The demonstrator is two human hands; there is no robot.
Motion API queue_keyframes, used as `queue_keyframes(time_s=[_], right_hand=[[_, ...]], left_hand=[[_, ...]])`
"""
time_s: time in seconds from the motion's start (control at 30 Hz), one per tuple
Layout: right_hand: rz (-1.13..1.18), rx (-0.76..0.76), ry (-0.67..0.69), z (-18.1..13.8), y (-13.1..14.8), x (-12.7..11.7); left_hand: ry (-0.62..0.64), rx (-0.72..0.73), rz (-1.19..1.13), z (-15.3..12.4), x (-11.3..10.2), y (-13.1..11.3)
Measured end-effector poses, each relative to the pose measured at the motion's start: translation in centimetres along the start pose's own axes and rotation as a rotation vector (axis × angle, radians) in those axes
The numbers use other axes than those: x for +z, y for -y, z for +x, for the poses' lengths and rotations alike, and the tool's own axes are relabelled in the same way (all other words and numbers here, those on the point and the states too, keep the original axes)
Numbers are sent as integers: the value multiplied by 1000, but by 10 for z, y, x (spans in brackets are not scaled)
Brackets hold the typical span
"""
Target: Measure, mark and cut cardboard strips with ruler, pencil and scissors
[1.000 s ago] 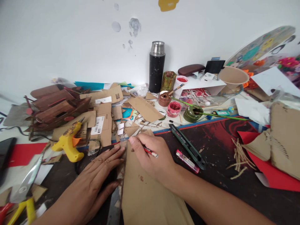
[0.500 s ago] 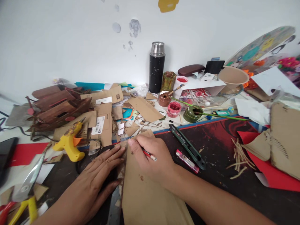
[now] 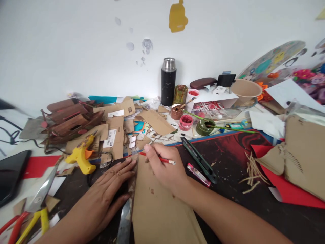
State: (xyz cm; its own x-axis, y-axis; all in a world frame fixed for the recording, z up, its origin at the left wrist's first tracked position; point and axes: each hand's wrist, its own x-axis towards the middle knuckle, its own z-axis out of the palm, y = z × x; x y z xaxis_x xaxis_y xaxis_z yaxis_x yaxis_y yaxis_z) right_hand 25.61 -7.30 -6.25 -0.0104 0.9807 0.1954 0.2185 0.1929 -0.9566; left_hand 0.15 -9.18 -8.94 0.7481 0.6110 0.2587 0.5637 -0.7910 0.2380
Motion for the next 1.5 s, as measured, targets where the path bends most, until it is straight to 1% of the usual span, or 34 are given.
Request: queue_keyframes(time_s=[0.1,0.2,0.4,0.7,0.8,0.9,1.0,1.1,1.3,1.5], right_hand=[[131,80,-28,6,-5,-1],[226,108,-56,14,-9,-4],[291,145,-108,23,-18,-8],[350,167,-75,26,-24,-4],[348,170,-68,25,-23,-2],[348,174,-54,23,-22,0],[340,182,-50,22,-21,2],[327,188,-50,21,-21,2],[347,212,-76,21,-17,3],[401,208,-34,14,-15,10]], left_hand=[[-13,15,19,0,1,0],[-29,33,35,1,0,-1],[-91,63,87,1,-3,-2],[-173,159,137,1,-9,-5],[-131,209,109,0,-13,-13],[-36,242,76,-1,-17,-27],[47,253,94,0,-18,-40],[77,258,103,1,-17,-47],[125,232,89,0,-14,-40],[113,212,36,-2,-12,-27]])
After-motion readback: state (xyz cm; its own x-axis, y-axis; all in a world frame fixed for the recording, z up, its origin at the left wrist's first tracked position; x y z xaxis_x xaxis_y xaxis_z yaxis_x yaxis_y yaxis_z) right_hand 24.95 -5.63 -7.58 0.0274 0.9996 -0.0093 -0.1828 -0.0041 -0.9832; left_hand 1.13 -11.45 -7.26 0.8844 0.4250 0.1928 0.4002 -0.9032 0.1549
